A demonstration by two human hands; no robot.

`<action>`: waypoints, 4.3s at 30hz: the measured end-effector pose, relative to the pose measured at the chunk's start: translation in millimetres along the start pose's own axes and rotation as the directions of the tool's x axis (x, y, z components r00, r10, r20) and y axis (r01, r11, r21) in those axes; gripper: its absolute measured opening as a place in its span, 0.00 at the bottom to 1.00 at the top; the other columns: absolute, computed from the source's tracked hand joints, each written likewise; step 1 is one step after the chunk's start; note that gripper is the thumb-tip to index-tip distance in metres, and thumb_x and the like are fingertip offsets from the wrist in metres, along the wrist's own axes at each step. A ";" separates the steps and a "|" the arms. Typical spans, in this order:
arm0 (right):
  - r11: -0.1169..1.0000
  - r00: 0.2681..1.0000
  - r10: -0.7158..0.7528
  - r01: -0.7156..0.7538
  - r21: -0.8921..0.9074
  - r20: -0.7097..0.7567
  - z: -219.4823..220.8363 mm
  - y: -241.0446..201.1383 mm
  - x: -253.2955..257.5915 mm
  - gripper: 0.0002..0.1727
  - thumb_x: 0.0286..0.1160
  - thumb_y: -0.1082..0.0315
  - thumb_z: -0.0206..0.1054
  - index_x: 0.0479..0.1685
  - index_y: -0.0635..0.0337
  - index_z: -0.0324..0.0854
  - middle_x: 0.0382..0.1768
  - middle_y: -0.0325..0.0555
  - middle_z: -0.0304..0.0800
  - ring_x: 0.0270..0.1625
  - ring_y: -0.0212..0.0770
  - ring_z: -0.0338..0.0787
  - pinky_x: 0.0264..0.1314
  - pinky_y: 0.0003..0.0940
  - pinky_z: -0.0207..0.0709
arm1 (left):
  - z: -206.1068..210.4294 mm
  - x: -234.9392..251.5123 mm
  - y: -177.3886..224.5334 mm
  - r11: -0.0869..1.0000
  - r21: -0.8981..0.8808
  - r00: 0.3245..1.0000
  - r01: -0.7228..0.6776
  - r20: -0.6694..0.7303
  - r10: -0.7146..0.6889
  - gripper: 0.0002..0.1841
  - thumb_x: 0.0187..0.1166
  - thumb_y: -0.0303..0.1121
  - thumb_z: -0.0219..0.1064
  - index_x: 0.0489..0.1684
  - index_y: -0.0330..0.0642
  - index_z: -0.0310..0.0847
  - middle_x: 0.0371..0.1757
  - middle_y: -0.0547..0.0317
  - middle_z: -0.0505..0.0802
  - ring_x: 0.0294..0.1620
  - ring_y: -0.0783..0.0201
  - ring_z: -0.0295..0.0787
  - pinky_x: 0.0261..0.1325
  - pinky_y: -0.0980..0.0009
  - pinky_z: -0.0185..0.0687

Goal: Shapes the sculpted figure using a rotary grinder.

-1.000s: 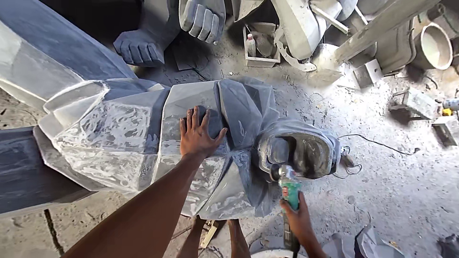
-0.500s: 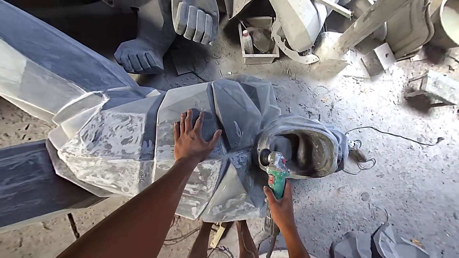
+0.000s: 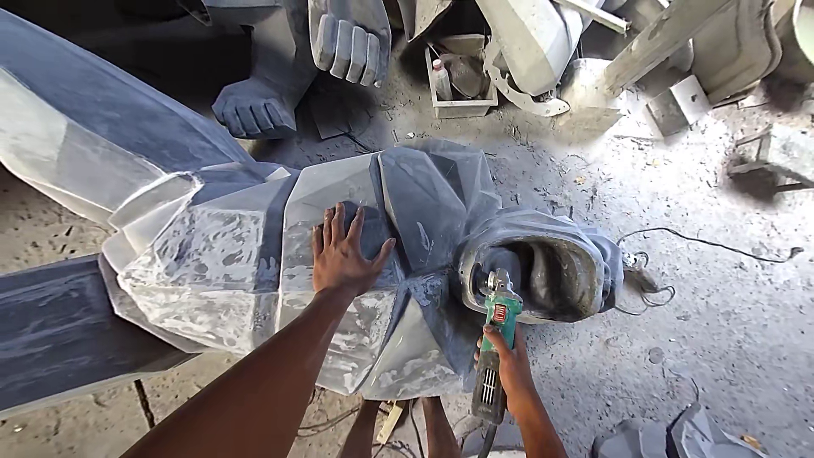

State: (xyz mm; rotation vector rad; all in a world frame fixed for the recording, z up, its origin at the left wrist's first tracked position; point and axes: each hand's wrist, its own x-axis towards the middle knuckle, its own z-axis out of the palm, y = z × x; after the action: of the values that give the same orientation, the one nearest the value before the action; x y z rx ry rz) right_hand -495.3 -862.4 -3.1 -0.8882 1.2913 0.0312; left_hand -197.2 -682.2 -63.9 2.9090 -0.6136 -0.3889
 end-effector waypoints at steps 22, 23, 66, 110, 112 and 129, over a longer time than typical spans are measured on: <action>0.936 0.976 -0.192 0.151 -0.318 -0.103 -21.5 16.0 -14.9 0.42 0.63 0.58 0.79 0.79 0.59 0.64 0.48 0.55 0.90 0.38 0.47 0.95 0.38 0.44 0.94 | 0.3 1.0 0.8 1.000 -0.001 1.000 0.008 0.009 -0.008 0.54 0.66 0.84 0.44 0.94 0.61 0.58 0.97 0.50 0.54 0.98 0.49 0.41 0.94 0.42 0.35; 0.845 0.949 -0.292 0.197 -0.496 -0.121 -25.9 15.9 -14.7 0.45 0.61 0.53 0.79 0.81 0.57 0.64 0.52 0.50 0.90 0.45 0.41 0.94 0.45 0.42 0.93 | -0.1 0.7 0.3 1.000 -0.003 1.000 0.015 0.016 -0.015 0.55 0.65 0.84 0.43 0.94 0.61 0.58 0.97 0.50 0.54 0.98 0.49 0.41 0.94 0.42 0.35; 0.077 0.721 -0.693 0.058 -0.995 -0.012 -1.5 35.5 1.3 0.44 0.59 0.53 0.82 0.80 0.58 0.74 0.57 0.58 0.93 0.44 0.62 0.96 0.37 0.68 0.84 | -5.0 -0.6 1.5 0.999 -0.023 0.998 0.033 0.053 -0.032 0.55 0.66 0.84 0.42 0.94 0.59 0.58 0.98 0.49 0.51 0.98 0.47 0.38 0.95 0.40 0.30; -0.062 0.785 -0.617 0.018 -0.998 0.052 4.4 -13.7 2.6 0.42 0.60 0.52 0.80 0.81 0.51 0.73 0.49 0.54 0.95 0.41 0.60 0.96 0.35 0.66 0.84 | -6.2 0.7 3.4 0.999 -0.034 0.998 0.032 0.057 -0.030 0.55 0.66 0.84 0.42 0.94 0.60 0.57 0.98 0.50 0.50 0.98 0.47 0.37 0.95 0.41 0.28; -0.071 0.796 -0.602 0.018 -0.997 0.057 -0.8 -13.7 1.6 0.43 0.61 0.51 0.80 0.81 0.52 0.72 0.49 0.54 0.95 0.41 0.60 0.96 0.36 0.65 0.85 | -6.1 1.0 3.7 0.999 -0.031 0.998 0.030 0.050 -0.029 0.55 0.66 0.84 0.42 0.94 0.59 0.57 0.98 0.49 0.50 0.98 0.47 0.38 0.95 0.41 0.29; -0.123 0.787 -0.603 0.072 -0.990 0.132 -15.4 -4.5 -2.9 0.41 0.60 0.52 0.80 0.78 0.56 0.75 0.49 0.55 0.95 0.38 0.59 0.96 0.34 0.64 0.85 | -6.5 0.9 3.2 0.999 -0.027 0.997 0.036 0.064 -0.034 0.55 0.66 0.84 0.41 0.94 0.59 0.57 0.98 0.50 0.50 0.98 0.47 0.37 0.95 0.40 0.30</action>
State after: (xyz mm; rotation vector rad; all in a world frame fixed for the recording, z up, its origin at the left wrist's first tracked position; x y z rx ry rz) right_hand -506.6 -873.2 1.7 -2.7418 1.1702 0.4594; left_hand -195.7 -685.0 -57.3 2.8938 -0.5625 -0.4926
